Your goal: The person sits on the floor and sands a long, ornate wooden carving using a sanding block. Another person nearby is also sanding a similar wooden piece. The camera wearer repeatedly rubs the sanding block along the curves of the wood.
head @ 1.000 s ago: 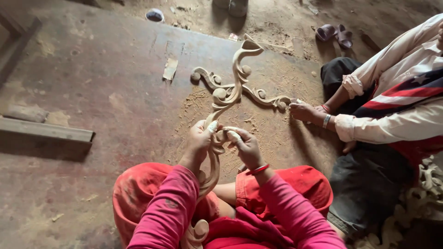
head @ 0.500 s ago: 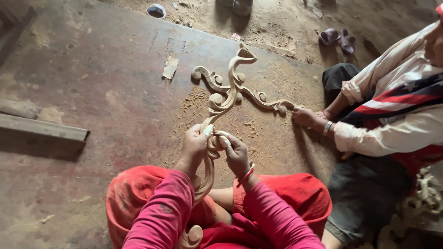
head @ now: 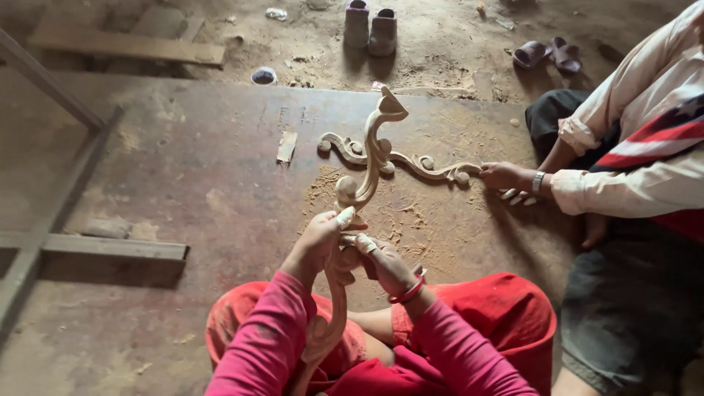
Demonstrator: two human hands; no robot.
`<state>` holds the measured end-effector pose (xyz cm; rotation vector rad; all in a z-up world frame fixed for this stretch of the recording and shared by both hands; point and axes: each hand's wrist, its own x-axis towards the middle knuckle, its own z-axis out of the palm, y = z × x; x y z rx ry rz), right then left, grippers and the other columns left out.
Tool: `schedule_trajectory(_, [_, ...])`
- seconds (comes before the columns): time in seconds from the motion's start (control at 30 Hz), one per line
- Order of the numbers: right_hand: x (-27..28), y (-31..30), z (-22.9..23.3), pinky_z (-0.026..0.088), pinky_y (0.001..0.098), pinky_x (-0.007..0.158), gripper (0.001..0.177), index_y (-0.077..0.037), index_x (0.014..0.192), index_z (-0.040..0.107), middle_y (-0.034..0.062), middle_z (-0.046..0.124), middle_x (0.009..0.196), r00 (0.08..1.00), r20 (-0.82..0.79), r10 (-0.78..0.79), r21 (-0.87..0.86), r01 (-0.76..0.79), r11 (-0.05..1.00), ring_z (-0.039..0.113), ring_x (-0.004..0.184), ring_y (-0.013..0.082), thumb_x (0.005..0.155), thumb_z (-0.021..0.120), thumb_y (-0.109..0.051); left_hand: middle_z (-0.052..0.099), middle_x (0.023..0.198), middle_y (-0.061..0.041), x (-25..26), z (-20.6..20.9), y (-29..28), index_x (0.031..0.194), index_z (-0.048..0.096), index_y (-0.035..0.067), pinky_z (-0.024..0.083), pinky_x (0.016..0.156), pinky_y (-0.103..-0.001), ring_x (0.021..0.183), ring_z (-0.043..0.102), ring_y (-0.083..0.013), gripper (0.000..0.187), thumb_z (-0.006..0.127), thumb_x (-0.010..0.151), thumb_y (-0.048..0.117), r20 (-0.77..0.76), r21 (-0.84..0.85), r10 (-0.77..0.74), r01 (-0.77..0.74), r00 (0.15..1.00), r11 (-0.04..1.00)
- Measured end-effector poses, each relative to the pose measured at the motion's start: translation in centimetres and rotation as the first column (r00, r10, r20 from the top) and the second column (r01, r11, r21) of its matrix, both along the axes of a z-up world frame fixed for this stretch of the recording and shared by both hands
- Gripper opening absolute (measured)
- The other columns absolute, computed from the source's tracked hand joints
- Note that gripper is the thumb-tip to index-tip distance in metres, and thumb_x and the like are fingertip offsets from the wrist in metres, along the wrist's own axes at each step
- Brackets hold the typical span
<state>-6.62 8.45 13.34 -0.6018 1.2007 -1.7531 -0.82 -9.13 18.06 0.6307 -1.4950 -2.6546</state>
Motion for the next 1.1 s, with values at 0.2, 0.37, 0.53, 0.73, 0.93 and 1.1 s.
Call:
schedule_trajectory(0.2, [-4.5, 1.4, 1.4, 0.055, 0.0239, 0.080, 0.040, -0.003, 0.129, 0.065, 0.0050, 0.075, 0.109, 0.989, 0.101, -0.104, 0.090, 0.095, 0.991, 0.071, 0.090, 0.0100, 0.090, 0.064, -0.011, 0.074, 0.095, -0.009, 0.2, -1.2, 1.0, 0.109, 0.068, -0.001, 0.052, 0.071, -0.034, 0.082, 0.067, -0.0154, 0.033, 0.064, 0.099, 0.030, -0.004, -0.413, 0.059, -0.055, 0.998, 0.909])
schedule_trajectory(0.37, [-1.8, 0.2, -0.9, 0.040, 0.0231, 0.054, 0.024, -0.003, 0.116, 0.069, 0.0008, 0.069, 0.086, 0.985, 0.012, -0.172, 0.125, 0.170, 0.978, 0.051, 0.063, 0.0070, 0.099, 0.065, -0.019, 0.059, 0.076, -0.017, -0.6, -2.3, 1.6, 0.110, 0.059, 0.003, 0.048, 0.054, -0.051, 0.063, 0.058, -0.0329, 0.031, 0.063, 0.100, 0.032, 0.228, -0.425, 0.075, 0.030, 0.971, 0.905])
schedule_trajectory(0.53, [-1.1, -2.3, -2.6, 0.033, 0.0286, 0.034, 0.051, -0.010, 0.079, 0.063, 0.0032, 0.059, 0.057, 0.980, 0.159, -0.120, 0.232, 0.081, 0.969, 0.052, 0.041, 0.0159, 0.100, 0.043, -0.052, 0.067, 0.089, 0.000, -2.0, -1.4, 2.2, 0.107, 0.067, 0.007, 0.053, 0.074, -0.031, 0.082, 0.061, -0.0097, 0.036, 0.076, 0.090, 0.037, -0.030, -0.497, -0.061, 0.038, 0.998, 0.867])
schedule_trajectory(0.73, [-0.2, -0.9, -3.7, 0.039, 0.0251, 0.047, 0.027, -0.005, 0.099, 0.065, 0.0014, 0.062, 0.071, 0.996, 0.029, -0.085, 0.219, 0.076, 0.973, 0.056, 0.055, 0.0104, 0.105, 0.054, -0.029, 0.072, 0.081, -0.008, -2.3, -2.1, 1.4, 0.090, 0.068, -0.001, 0.054, 0.069, -0.033, 0.069, 0.065, -0.0173, 0.027, 0.075, 0.079, 0.023, 0.055, -0.143, -0.142, 0.148, 0.988, 0.979])
schedule_trajectory(0.93, [-0.8, 0.5, -5.7, 0.039, 0.0281, 0.043, 0.022, -0.013, 0.120, 0.059, 0.0035, 0.061, 0.069, 0.992, 0.059, -0.111, 0.260, 0.093, 0.961, 0.052, 0.046, 0.0130, 0.102, 0.051, -0.023, 0.069, 0.076, -0.005, -3.5, -4.9, 2.7, 0.083, 0.070, 0.000, 0.050, 0.064, -0.029, 0.067, 0.062, -0.0132, 0.017, 0.073, 0.078, 0.016, 0.030, -0.272, -0.076, 0.081, 0.997, 0.959])
schedule_trajectory(1.1, [-0.6, -0.5, -9.1, 0.030, 0.0288, 0.030, 0.022, -0.014, 0.116, 0.056, 0.0056, 0.052, 0.057, 0.967, 0.174, -0.187, 0.265, 0.137, 0.954, 0.043, 0.032, 0.0132, 0.103, 0.050, -0.031, 0.069, 0.074, -0.005, -2.9, -6.7, 3.4, 0.082, 0.070, -0.001, 0.049, 0.063, -0.028, 0.065, 0.062, -0.0130, 0.016, 0.073, 0.075, 0.014, 0.067, -0.283, -0.047, 0.064, 0.997, 0.957])
